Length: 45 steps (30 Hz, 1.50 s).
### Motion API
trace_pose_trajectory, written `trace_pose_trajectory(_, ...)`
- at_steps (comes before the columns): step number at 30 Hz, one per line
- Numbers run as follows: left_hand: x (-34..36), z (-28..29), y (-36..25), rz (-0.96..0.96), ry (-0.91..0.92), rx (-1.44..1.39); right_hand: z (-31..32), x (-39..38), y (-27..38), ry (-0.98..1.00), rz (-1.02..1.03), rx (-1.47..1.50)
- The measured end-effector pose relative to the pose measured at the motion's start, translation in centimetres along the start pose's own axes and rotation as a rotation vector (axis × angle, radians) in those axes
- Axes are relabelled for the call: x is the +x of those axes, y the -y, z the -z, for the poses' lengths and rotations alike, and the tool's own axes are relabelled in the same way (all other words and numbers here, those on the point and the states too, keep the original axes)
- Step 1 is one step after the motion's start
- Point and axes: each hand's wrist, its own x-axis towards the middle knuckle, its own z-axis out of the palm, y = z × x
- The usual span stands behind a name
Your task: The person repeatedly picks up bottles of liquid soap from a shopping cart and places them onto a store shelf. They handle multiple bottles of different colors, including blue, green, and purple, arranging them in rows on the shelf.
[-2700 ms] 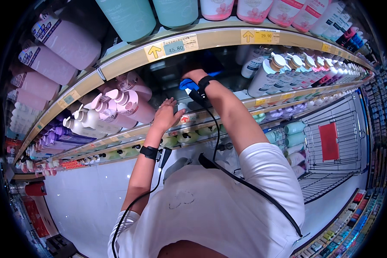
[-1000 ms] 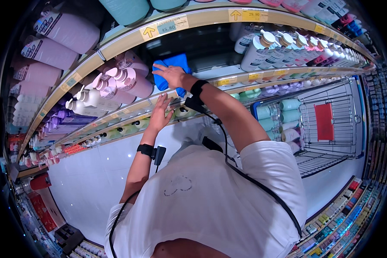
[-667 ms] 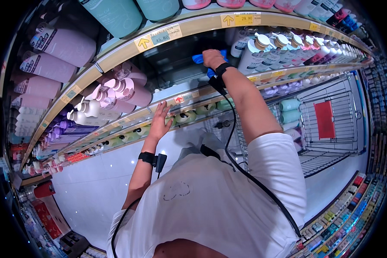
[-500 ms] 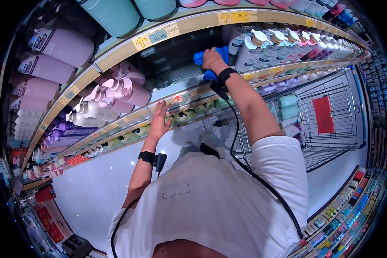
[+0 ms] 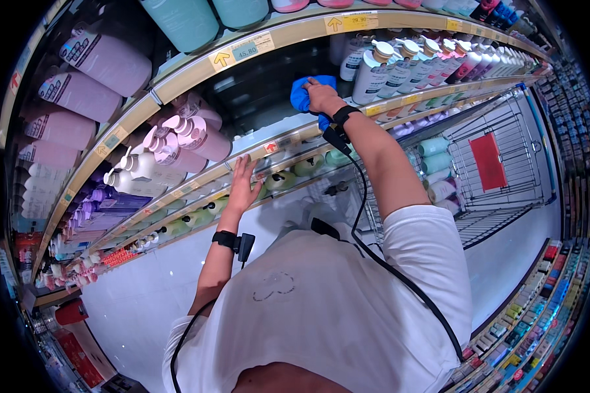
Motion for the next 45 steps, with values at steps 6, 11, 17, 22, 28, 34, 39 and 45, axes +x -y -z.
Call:
trace_pose_trajectory(6, -1.0, 0.4, 1.0, 0.070, -0.014, -0.027, -0.8, 0.7, 10.2, 0.072, 0.119, -0.075)
trace_pose_trajectory(11, -0.4, -0.2, 1.9, 0.030, -0.014, 0.000, -2.0, -0.4, 15.5, 0.121, 0.444, -0.070)
trace_pose_trajectory(17, -0.6, -0.1, 2.0, 0.042, -0.002, 0.011, -0.8, -3.0, 12.2, 0.102, 0.464, -0.084)
trace_pose_trajectory(22, -0.5, 0.1, 1.9, 0.003, 0.000, 0.009, 1.2, -4.4, 4.4, 0.039, 0.186, -0.188)
trace_pose_trajectory(28, 0.9, 3.1, -5.5, -0.158, 0.106, -0.317, 7.3, -13.8, 4.3, -0.355, 0.262, 0.345)
trace_pose_trajectory(34, 5.4, -1.7, -9.7, -0.168, 0.171, -1.229, 5.8, -23.0, 6.8, -0.261, 0.306, 1.180)
trace_pose_trajectory(39, 4.8, -4.3, -9.8, 0.478, 0.714, -1.414, 2.8, -27.3, 6.3, -0.268, 0.169, 1.656)
trace_pose_trajectory(45, 3.2, -7.0, -14.3, 0.284, 0.718, -1.765, 1.2, -30.4, 2.3, -0.096, 0.118, 1.880)
